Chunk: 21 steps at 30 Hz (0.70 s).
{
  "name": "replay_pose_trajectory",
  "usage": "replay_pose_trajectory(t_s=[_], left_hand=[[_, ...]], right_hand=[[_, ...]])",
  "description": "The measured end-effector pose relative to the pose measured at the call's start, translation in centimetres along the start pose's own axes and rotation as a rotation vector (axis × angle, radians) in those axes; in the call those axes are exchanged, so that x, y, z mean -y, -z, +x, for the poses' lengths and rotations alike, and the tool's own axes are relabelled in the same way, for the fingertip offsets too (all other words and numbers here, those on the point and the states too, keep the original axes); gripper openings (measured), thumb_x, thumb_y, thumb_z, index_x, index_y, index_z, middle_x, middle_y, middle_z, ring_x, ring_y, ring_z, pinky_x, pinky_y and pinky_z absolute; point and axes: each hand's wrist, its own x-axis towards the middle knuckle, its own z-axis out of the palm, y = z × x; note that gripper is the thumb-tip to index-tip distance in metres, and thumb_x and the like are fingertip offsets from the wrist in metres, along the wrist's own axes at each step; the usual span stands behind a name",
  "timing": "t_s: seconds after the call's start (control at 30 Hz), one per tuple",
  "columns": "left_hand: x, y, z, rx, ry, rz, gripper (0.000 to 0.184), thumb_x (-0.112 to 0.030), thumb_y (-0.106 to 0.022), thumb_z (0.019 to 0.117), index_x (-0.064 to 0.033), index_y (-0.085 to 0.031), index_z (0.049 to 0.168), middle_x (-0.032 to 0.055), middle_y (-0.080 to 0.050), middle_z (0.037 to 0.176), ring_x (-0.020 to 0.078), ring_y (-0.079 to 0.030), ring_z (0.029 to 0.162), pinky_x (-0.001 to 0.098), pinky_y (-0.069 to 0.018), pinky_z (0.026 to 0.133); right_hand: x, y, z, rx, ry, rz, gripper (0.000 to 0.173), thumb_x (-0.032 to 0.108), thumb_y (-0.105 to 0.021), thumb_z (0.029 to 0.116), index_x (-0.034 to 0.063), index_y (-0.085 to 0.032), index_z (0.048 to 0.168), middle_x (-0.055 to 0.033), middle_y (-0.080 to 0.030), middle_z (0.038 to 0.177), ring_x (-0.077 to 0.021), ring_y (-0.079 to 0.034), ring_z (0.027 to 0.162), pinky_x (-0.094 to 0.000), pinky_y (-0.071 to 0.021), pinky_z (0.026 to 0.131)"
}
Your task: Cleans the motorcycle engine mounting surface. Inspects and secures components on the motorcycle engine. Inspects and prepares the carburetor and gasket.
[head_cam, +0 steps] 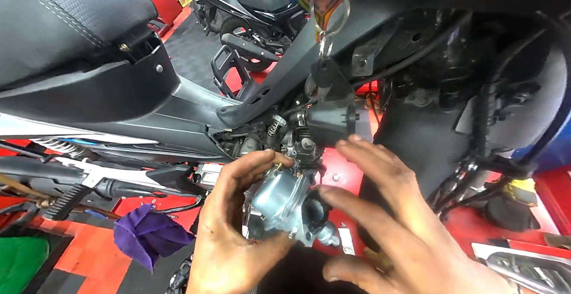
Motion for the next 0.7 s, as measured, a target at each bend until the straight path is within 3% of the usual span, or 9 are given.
replay_pose_trajectory(t_s=[0.23, 0.6, 0.7], left_hand=[[-0.03, 0.16, 0.10, -0.008, -0.018, -0.009, 0.091, -0.018, -0.093, 0.0648, -0.0114, -0.049, 0.144, 0.0118, -0.066, 0.131, 0.0297, -0.066, 0.115, 0.0408, -0.0578, 0.100], [-0.02, 0.42, 0.09, -0.026, -0.018, -0.032, 0.089, -0.018, -0.092, 0.0648, -0.0122, -0.050, 0.143, 0.0118, -0.065, 0.131, 0.0297, -0.065, 0.116, 0.0403, -0.0576, 0.100], [-0.08, 0.42, 0.01, -0.035, -0.013, -0.021, 0.090, -0.017, -0.092, 0.0637, -0.0122, -0.050, 0.143, 0.0112, -0.065, 0.132, 0.0294, -0.065, 0.117, 0.0402, -0.0574, 0.100]], right_hand=[[-0.16, -0.04, -0.45, -0.002, 0.004, 0.006, 0.072, 0.058, -0.074, 0.0867, 0.0230, -0.053, 0.146, -0.0159, -0.035, 0.162, -0.0375, -0.025, 0.154, -0.0682, -0.0267, 0.121], [0.19, -0.30, -0.68, -0.018, -0.002, 0.000, 0.071, 0.058, -0.072, 0.0885, 0.0316, -0.048, 0.150, -0.0144, -0.033, 0.164, -0.0375, -0.023, 0.155, -0.0685, -0.0267, 0.121], [-0.04, -0.51, -0.52, -0.013, 0.003, 0.009, 0.068, 0.057, -0.073, 0.0877, 0.0314, -0.051, 0.147, -0.0151, -0.035, 0.162, -0.0374, -0.026, 0.154, -0.0681, -0.0283, 0.119]])
